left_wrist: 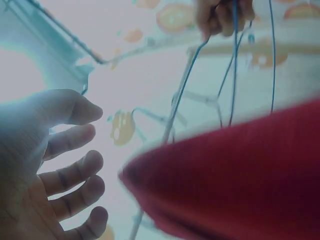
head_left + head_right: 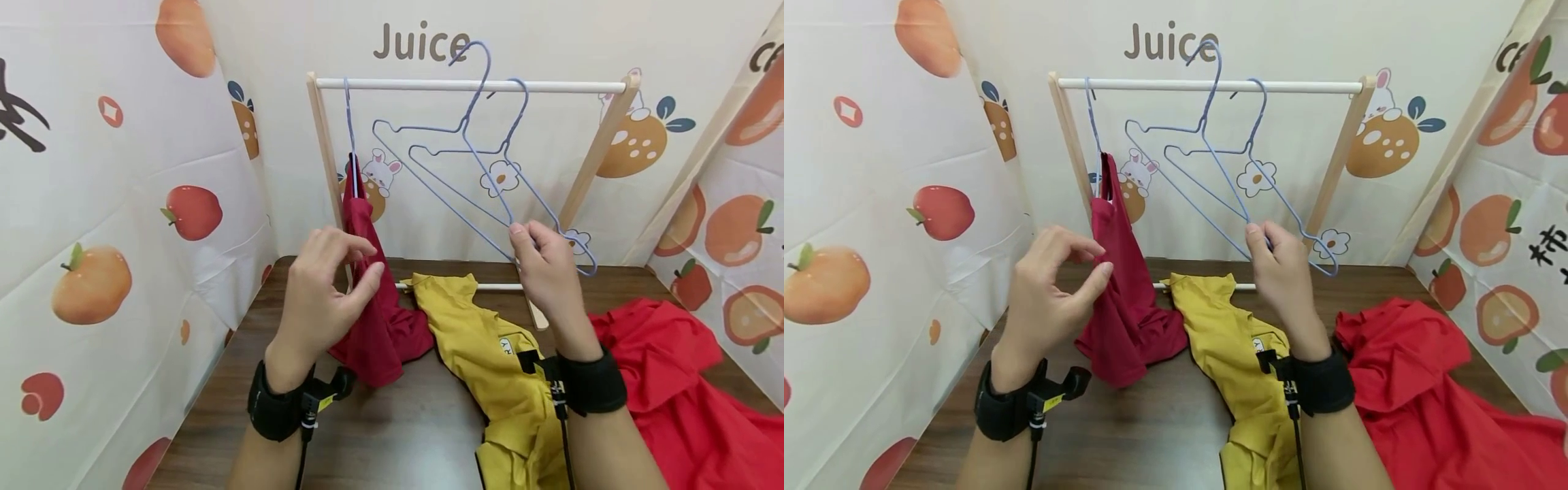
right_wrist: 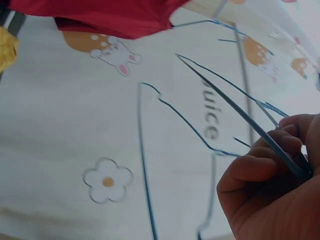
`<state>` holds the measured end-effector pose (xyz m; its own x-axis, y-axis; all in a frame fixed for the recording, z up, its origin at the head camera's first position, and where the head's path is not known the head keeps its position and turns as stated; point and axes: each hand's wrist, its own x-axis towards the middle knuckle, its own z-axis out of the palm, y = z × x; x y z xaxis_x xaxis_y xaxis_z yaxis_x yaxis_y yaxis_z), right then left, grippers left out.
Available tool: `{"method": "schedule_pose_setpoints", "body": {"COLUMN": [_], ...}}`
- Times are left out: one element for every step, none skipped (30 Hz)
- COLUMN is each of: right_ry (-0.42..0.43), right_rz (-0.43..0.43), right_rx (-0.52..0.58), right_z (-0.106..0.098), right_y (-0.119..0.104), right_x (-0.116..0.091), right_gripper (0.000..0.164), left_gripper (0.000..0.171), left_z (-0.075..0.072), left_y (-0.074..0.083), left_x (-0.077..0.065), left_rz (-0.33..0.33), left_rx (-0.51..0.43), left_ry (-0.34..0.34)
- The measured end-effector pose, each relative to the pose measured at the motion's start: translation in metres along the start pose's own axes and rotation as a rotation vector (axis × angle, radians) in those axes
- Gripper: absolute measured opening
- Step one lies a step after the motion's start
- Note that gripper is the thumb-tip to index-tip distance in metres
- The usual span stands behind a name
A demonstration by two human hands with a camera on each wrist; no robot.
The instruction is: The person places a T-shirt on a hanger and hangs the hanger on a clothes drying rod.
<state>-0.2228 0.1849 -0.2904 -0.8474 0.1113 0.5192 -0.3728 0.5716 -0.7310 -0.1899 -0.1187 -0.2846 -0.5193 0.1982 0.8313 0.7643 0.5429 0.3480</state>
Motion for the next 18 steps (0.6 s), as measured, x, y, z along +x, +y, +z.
{"method": "schedule_pose_setpoints", "body": {"right_ry": [0.002, 0.004, 0.006, 0.008, 0.011, 0.014, 0.015, 0.016, 0.018, 0.018, 0.012, 0.01, 0.004, -0.001, -0.017, -0.033, -0.047, -0.053], "right_rz": [-0.004, -0.009, -0.012, -0.016, -0.018, -0.02, -0.031, -0.04, -0.051, -0.066, -0.088, -0.101, -0.113, -0.124, -0.136, -0.146, -0.152, -0.15], "right_rx": [0.005, 0.019, 0.031, 0.05, 0.065, 0.087, 0.107, 0.133, 0.153, 0.195, 0.241, 0.294, 0.345, 0.404, 0.461, 0.511, 0.534, 0.542], "right_z": [-0.006, -0.013, -0.019, -0.025, -0.032, -0.04, -0.047, -0.055, -0.063, -0.071, -0.079, -0.087, -0.094, -0.101, -0.108, -0.114, -0.119, -0.124], "right_y": [0.001, 0.001, 0.002, 0.002, 0.003, 0.003, 0.005, 0.006, 0.008, 0.01, 0.013, 0.016, 0.019, 0.022, 0.025, 0.029, 0.032, 0.034], "right_x": [-0.003, -0.006, -0.009, -0.012, -0.016, -0.019, -0.022, -0.025, -0.028, -0.031, -0.034, -0.037, -0.039, -0.041, -0.042, -0.044, -0.045, -0.045], "right_gripper": [0.045, 0.043, 0.042, 0.041, 0.039, 0.038, 0.037, 0.037, 0.037, 0.036, 0.036, 0.035, 0.034, 0.034, 0.033, 0.032, 0.032, 0.032], "left_gripper": [0.015, 0.013, 0.012, 0.011, 0.01, 0.01, 0.01, 0.01, 0.01, 0.01, 0.01, 0.009, 0.009, 0.008, 0.008, 0.008, 0.007, 0.006], "left_z": [0.004, 0.008, 0.013, 0.018, 0.024, 0.03, 0.037, 0.044, 0.052, 0.061, 0.07, 0.08, 0.091, 0.103, 0.114, 0.127, 0.139, 0.151], "left_y": [0.005, 0.01, 0.015, 0.02, 0.025, 0.03, 0.035, 0.04, 0.044, 0.048, 0.051, 0.053, 0.054, 0.055, 0.054, 0.053, 0.051, 0.049], "left_x": [0.0, -0.001, -0.001, -0.002, -0.003, -0.004, -0.006, -0.007, -0.009, -0.012, -0.014, -0.017, -0.021, -0.025, -0.03, -0.035, -0.04, -0.045], "left_rz": [0.018, 0.036, 0.055, 0.074, 0.095, 0.12, 0.145, 0.167, 0.185, 0.2, 0.211, 0.217, 0.215, 0.206, 0.192, 0.178, 0.162, 0.145], "left_rx": [-0.014, -0.027, -0.038, -0.049, -0.058, -0.062, -0.064, -0.066, -0.066, -0.063, -0.056, -0.051, -0.044, -0.035, -0.024, -0.012, -0.002, 0.018], "left_ry": [-0.01, -0.023, -0.036, -0.051, -0.068, -0.086, -0.106, -0.13, -0.157, -0.187, -0.22, -0.256, -0.293, -0.331, -0.369, -0.406, -0.439, -0.465]}}
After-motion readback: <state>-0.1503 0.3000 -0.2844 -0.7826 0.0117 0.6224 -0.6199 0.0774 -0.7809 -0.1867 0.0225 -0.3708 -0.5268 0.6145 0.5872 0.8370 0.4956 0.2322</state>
